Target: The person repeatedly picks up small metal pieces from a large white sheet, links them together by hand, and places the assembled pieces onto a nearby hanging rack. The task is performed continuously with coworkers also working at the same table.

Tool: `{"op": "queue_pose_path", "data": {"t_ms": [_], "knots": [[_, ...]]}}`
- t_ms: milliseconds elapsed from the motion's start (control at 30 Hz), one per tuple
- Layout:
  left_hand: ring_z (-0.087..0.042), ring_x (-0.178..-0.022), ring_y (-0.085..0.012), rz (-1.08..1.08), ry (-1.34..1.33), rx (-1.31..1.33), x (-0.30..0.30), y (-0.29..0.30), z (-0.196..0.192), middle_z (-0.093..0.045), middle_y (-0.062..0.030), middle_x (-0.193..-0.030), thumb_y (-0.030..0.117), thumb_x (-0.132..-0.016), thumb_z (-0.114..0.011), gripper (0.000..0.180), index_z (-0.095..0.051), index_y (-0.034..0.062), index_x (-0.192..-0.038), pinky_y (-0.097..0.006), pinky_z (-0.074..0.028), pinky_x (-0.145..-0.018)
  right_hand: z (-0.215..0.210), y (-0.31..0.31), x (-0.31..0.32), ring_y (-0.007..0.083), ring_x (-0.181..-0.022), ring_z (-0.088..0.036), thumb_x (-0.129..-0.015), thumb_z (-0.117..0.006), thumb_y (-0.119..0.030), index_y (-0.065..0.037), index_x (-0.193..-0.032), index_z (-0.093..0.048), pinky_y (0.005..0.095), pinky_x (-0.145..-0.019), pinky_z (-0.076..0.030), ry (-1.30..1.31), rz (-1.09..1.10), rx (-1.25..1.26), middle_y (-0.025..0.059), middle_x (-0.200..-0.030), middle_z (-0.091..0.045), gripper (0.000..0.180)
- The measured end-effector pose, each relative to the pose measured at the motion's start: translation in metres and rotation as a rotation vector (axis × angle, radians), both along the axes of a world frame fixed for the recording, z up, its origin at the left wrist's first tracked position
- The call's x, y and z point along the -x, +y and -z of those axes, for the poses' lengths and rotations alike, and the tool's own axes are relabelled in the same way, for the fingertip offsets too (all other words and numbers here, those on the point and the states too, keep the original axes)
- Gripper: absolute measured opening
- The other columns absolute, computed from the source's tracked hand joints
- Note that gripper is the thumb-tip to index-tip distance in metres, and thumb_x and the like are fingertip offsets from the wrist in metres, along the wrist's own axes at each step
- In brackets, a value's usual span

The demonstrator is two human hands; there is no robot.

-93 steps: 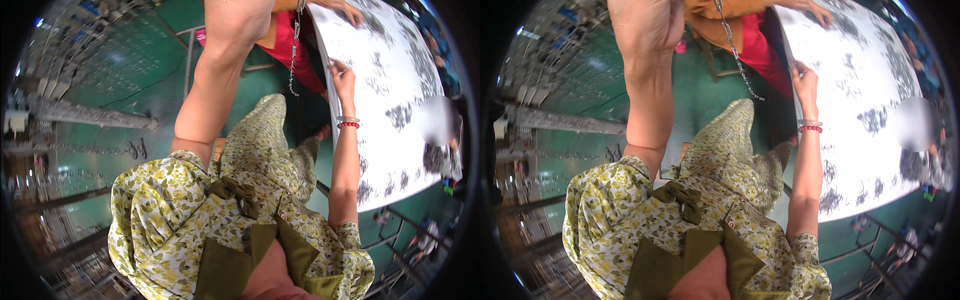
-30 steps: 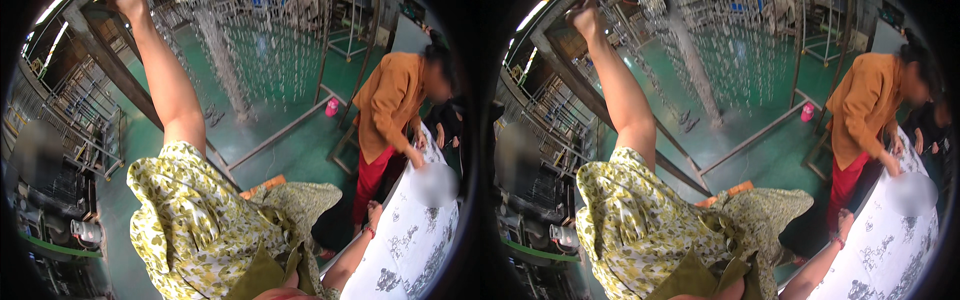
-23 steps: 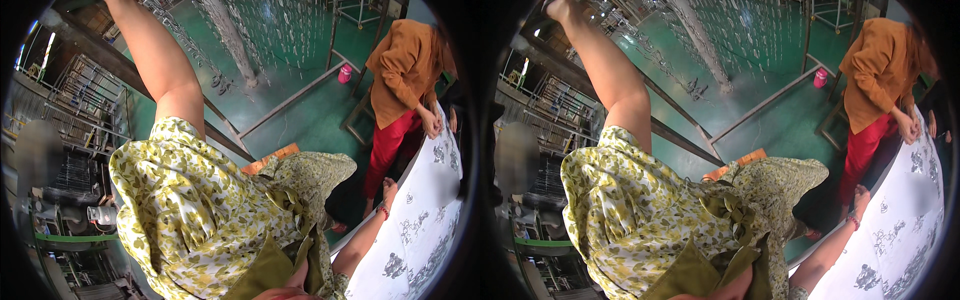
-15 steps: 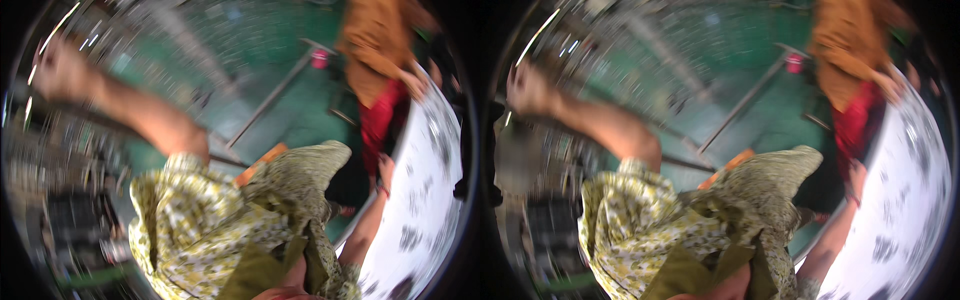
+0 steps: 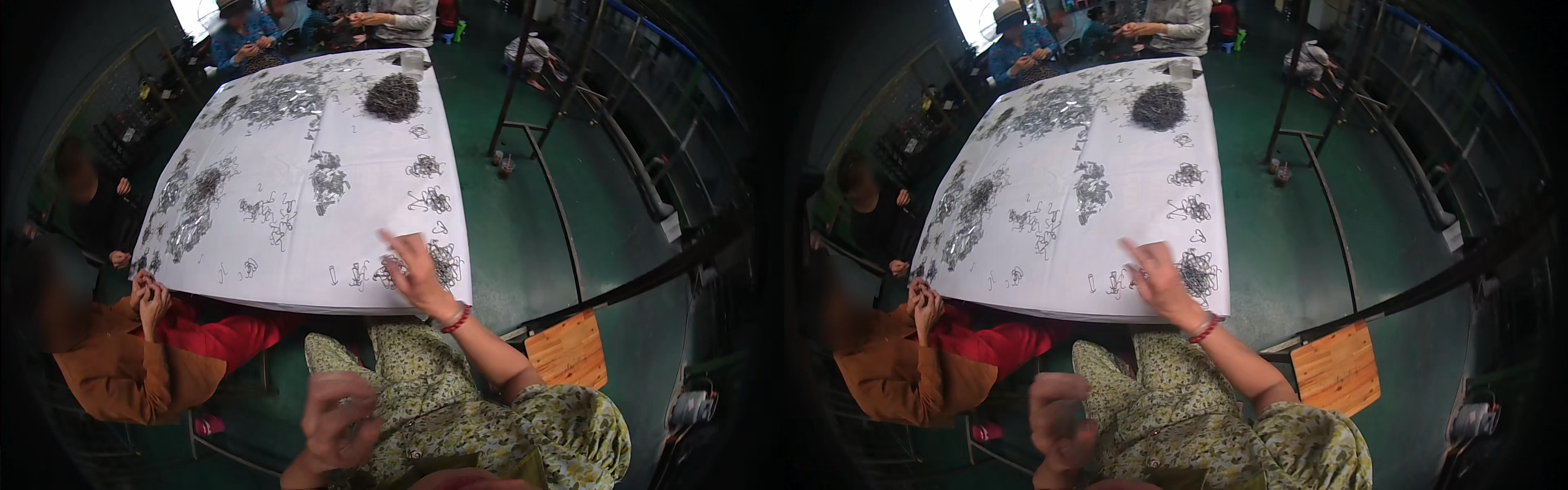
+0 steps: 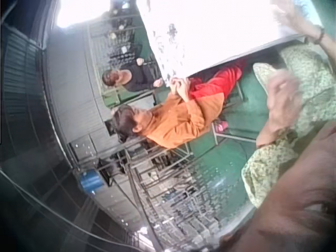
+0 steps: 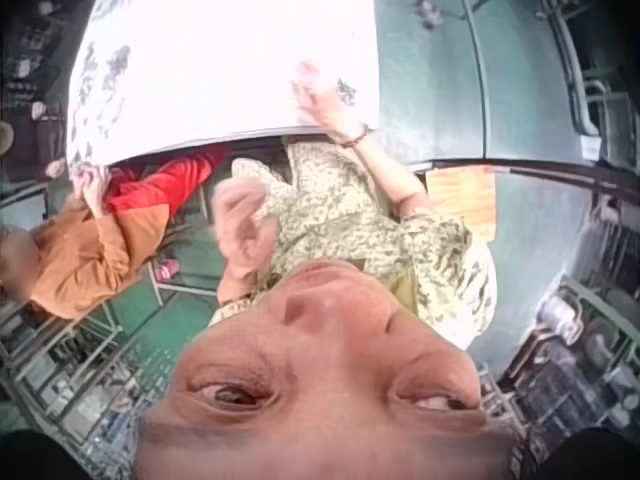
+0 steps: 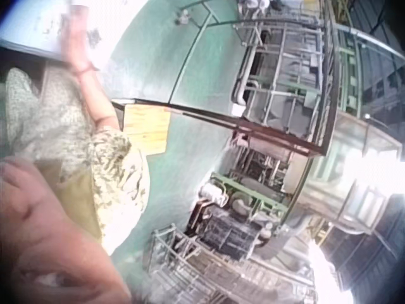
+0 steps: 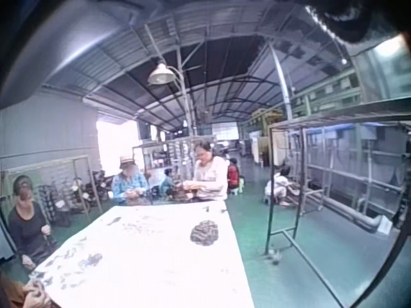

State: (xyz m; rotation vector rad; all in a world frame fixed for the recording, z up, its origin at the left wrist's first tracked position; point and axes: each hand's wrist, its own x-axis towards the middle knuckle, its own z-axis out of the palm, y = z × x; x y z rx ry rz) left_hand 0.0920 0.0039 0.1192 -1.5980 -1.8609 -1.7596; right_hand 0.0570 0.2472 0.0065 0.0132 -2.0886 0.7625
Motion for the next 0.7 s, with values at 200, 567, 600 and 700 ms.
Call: {"op": "queue_pose_path", "data": {"t_ms": [200, 567, 600, 700], "knots": [[-0.051, -0.098, -0.0253, 1.167, -0.342, 0.107, -0.006, 0.088, -0.037, -0.049, -0.0138, -0.115, -0.005, -0.072, -0.065, 0.036, -0.058, 0.0071, -0.106, -0.038, -0.041, -0.086, 0.105, 0.076, -0.115, 0.0327, -0.103, -0.039, -0.093, -0.040, -0.033, -0.004, -0.134, -0.035, 0.0432, -0.096, -0.027, -0.457, 0.793, 0.493, 0.0202, -0.110, -0.044, 0.050], [-0.049, -0.095, -0.0198, 1.224, -0.800, 0.324, 0.042, 0.071, -0.052, -0.051, -0.0084, -0.108, 0.000, -0.078, -0.060, 0.030, -0.059, 0.0095, -0.107, -0.032, -0.041, -0.084, 0.163, 0.069, -0.085, 0.0368, -0.119, -0.036, -0.096, -0.026, -0.039, 0.000, -0.131, -0.036, 0.0415, -0.103, -0.024, -0.459, 0.725, 0.814, 0.0244, -0.126, -0.040, 0.053], [-0.051, -0.093, -0.0201, 1.123, -0.659, 0.259, 0.049, 0.075, -0.046, -0.053, -0.0082, -0.105, -0.004, -0.078, -0.058, 0.027, -0.063, 0.0098, -0.102, -0.032, -0.042, -0.083, 0.146, 0.063, -0.083, 0.0370, -0.118, -0.036, -0.096, -0.026, -0.038, 0.000, -0.131, -0.036, 0.0414, -0.102, -0.024, -0.451, 0.735, 0.787, 0.0245, -0.125, -0.040, 0.052], [-0.056, -0.087, -0.0220, 0.802, -0.194, 0.145, 0.077, 0.102, -0.007, -0.057, -0.0095, -0.096, -0.005, -0.080, -0.055, 0.022, -0.066, 0.0067, -0.096, -0.032, -0.045, -0.078, 0.133, 0.060, -0.086, 0.0371, -0.117, -0.036, -0.096, -0.026, -0.035, 0.000, -0.130, -0.036, 0.0410, -0.101, -0.025, -0.446, 0.777, 0.709, 0.0244, -0.123, -0.041, 0.050]]}}
